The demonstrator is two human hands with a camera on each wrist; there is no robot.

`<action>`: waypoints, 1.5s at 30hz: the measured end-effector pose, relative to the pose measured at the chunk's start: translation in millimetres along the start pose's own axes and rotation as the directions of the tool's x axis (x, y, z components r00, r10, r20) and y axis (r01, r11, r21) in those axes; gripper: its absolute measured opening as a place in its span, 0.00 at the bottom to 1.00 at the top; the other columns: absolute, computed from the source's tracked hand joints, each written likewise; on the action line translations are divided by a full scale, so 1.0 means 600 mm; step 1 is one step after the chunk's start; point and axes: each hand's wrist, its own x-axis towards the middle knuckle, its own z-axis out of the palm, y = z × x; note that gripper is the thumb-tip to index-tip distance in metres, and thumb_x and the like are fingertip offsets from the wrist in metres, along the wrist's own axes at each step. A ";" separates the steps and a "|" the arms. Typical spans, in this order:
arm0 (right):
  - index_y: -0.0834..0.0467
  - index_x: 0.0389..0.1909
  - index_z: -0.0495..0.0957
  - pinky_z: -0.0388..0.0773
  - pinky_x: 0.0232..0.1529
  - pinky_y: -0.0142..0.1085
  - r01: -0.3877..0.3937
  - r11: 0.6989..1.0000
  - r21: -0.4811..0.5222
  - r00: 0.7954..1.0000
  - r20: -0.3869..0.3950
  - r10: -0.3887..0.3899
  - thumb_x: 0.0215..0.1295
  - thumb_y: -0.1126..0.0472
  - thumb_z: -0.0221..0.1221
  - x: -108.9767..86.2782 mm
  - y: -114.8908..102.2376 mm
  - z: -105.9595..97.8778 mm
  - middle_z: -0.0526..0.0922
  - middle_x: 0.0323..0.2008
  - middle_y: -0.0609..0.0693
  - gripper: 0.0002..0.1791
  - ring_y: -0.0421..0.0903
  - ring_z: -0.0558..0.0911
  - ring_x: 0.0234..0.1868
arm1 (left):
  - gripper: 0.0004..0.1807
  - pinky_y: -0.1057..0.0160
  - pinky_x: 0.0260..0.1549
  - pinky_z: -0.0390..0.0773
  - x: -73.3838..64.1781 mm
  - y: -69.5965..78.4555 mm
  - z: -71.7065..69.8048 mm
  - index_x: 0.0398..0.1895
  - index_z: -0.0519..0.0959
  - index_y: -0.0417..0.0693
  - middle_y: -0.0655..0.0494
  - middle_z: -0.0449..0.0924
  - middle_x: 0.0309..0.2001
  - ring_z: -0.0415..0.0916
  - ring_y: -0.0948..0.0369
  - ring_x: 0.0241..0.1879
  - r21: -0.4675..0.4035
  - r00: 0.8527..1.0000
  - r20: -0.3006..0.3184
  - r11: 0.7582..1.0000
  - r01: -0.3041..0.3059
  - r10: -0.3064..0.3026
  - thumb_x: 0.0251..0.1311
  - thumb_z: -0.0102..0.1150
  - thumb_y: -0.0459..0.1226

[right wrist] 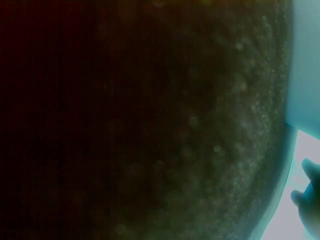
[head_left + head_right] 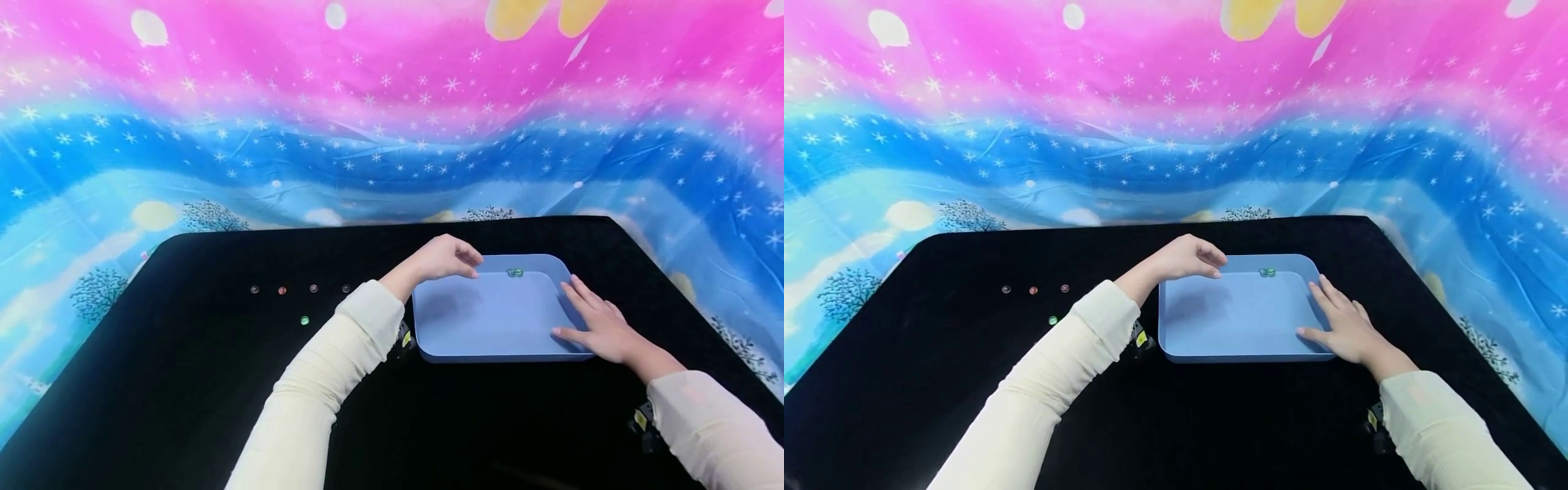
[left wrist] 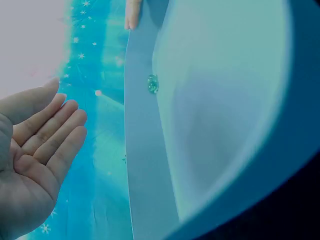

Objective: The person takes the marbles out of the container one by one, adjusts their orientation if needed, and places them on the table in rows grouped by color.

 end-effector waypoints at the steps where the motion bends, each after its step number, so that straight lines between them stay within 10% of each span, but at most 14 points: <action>1: 0.65 0.65 0.36 0.37 0.50 0.64 0.001 1.000 0.000 1.000 0.000 -0.001 0.56 0.42 0.52 0.000 0.000 0.000 0.27 0.64 0.61 0.49 0.64 0.37 0.62 | 0.14 0.73 0.36 0.70 0.003 0.001 0.001 0.42 0.78 0.49 0.61 0.78 0.38 0.72 0.70 0.38 0.000 1.000 0.001 1.000 -0.004 0.004 0.49 0.61 0.36; 23: 0.64 0.65 0.36 0.38 0.49 0.65 -0.036 0.999 -0.002 0.999 0.006 0.036 0.55 0.42 0.52 0.000 -0.005 0.003 0.27 0.64 0.61 0.49 0.66 0.39 0.61 | 0.17 0.77 0.37 0.68 0.082 0.010 0.048 0.47 0.75 0.50 0.62 0.75 0.45 0.71 0.72 0.42 0.044 0.995 -0.011 0.995 -0.094 0.095 0.51 0.59 0.36; 45: 0.63 0.65 0.36 0.38 0.50 0.64 -0.029 1.000 0.001 1.000 0.002 0.029 0.55 0.42 0.52 0.002 -0.003 -0.001 0.29 0.64 0.61 0.49 0.65 0.39 0.61 | 0.21 0.75 0.41 0.66 0.127 -0.024 0.098 0.53 0.72 0.55 0.66 0.70 0.51 0.65 0.69 0.50 0.135 0.999 -0.022 0.990 -0.044 0.048 0.52 0.57 0.38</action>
